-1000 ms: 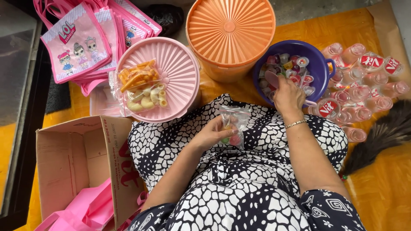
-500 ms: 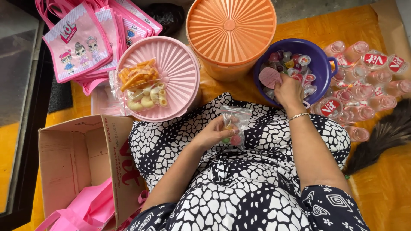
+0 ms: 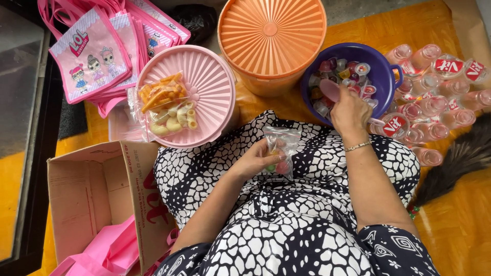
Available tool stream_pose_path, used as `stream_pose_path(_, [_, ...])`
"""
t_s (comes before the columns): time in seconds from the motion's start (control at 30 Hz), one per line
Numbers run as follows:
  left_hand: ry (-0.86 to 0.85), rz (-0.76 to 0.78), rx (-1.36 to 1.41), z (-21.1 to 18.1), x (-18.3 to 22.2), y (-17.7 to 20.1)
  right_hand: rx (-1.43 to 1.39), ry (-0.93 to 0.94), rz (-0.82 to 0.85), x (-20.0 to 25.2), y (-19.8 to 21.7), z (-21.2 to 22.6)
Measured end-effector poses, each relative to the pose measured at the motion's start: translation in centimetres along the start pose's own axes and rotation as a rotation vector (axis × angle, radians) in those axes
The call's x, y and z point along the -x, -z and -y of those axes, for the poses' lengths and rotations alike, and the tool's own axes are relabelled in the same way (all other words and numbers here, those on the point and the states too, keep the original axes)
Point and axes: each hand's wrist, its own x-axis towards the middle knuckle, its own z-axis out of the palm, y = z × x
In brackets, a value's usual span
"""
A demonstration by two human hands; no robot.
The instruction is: The person fills small plastic bags with various snacks, including orange sticks and white crackers, using a spoon to add small jelly-like cups into the bags.
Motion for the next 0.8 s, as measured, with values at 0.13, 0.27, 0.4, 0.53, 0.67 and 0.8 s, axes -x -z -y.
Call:
stream_pose_path(0.13, [0.020, 0.023, 0.016, -0.5, 0.3, -0.6, 0.137, 0.023, 0.084, -0.5, -1.7, 0.5])
stream_pose_path(0.27, [0.007, 0.011, 0.033, -0.3, 0.6, -0.5, 0.093, -0.022, 0.120, -2.2, -4.6, -1.0])
stream_pose_path(0.4, [0.019, 0.004, 0.034, 0.3, 0.5, 0.0, 0.035, -0.064, 0.165, -3.5, -6.0, -4.4])
stream_pose_path(0.53, [0.017, -0.006, 0.026, -0.1, 0.6, -0.2, -0.001, -0.061, 0.186, -1.7, -4.3, -4.4])
stream_pose_path(0.67, [0.008, 0.009, 0.041, -0.1, 0.5, -0.4, -0.034, -0.024, 0.049, -0.4, -2.4, -3.3])
stream_pose_path(0.8, [0.002, 0.013, 0.042, 0.0, 0.5, -0.5, -0.104, -0.007, -0.140, -1.5, -3.1, -5.2])
